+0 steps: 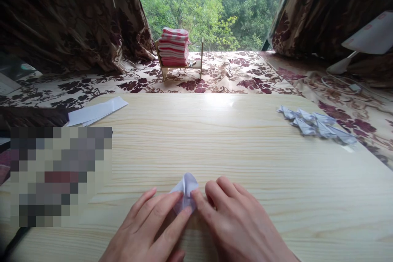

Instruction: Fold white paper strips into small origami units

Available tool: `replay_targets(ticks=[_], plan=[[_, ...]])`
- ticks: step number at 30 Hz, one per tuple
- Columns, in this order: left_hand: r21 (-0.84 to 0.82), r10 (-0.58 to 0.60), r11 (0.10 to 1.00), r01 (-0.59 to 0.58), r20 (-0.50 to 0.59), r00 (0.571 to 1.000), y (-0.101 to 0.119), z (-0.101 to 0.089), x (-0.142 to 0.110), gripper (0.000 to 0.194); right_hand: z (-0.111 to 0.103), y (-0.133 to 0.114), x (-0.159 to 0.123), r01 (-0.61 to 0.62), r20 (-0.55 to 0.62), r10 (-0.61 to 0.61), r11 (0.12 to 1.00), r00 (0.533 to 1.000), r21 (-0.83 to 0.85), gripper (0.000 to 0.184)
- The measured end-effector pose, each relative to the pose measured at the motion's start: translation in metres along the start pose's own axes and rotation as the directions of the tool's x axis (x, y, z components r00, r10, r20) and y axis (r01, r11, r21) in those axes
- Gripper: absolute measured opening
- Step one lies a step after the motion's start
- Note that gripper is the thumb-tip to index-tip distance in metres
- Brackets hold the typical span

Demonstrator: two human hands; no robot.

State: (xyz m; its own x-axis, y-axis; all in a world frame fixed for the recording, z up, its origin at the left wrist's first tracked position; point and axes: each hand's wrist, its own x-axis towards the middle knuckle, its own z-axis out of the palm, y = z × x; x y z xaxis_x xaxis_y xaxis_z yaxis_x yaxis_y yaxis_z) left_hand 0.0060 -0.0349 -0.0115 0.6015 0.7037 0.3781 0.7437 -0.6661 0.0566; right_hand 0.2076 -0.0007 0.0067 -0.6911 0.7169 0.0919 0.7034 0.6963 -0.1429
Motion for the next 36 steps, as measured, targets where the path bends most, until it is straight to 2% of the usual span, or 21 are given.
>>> replay_targets(ticks=[4, 8, 12, 17, 24, 29, 36], plan=[[0.057, -0.015, 0.998, 0.013, 0.023, 1.0, 0.001, 0.004, -0.001, 0.04, 0.0, 0.003, 0.001, 0.0, 0.032, -0.001, 0.999, 0.999, 0.048, 0.033], [0.085, -0.083, 0.993, 0.084, -0.012, 0.996, 0.006, 0.01, 0.0, 0.044, -0.001, 0.003, 0.002, -0.001, 0.032, -0.001, 0.997, 0.999, 0.083, 0.032], [0.046, -0.129, 0.99, 0.132, -0.068, 0.989, 0.012, 0.016, 0.003, 0.044, -0.001, 0.003, 0.004, -0.009, 0.018, 0.007, 0.993, 1.0, 0.122, 0.031], [-0.015, -0.255, 0.967, 0.255, -0.137, 0.957, 0.02, 0.022, 0.007, 0.044, -0.006, 0.005, 0.006, -0.03, 0.017, 0.027, 0.987, 0.999, 0.157, 0.028], [0.046, -0.248, 0.966, 0.254, -0.109, 0.963, 0.022, 0.022, 0.007, 0.043, -0.019, 0.003, 0.015, 0.015, -0.193, -0.001, 0.997, 0.981, 0.07, 0.035], [0.049, -0.254, 0.965, 0.259, -0.094, 0.963, 0.022, 0.022, 0.005, 0.042, -0.011, -0.004, 0.02, 0.001, -0.138, 0.006, 0.999, 0.99, 0.047, 0.036], [-0.023, -0.285, 0.958, 0.286, -0.202, 0.937, 0.02, 0.025, 0.009, 0.043, -0.005, -0.005, 0.022, 0.028, -0.129, -0.029, 1.0, 0.991, -0.008, 0.038]])
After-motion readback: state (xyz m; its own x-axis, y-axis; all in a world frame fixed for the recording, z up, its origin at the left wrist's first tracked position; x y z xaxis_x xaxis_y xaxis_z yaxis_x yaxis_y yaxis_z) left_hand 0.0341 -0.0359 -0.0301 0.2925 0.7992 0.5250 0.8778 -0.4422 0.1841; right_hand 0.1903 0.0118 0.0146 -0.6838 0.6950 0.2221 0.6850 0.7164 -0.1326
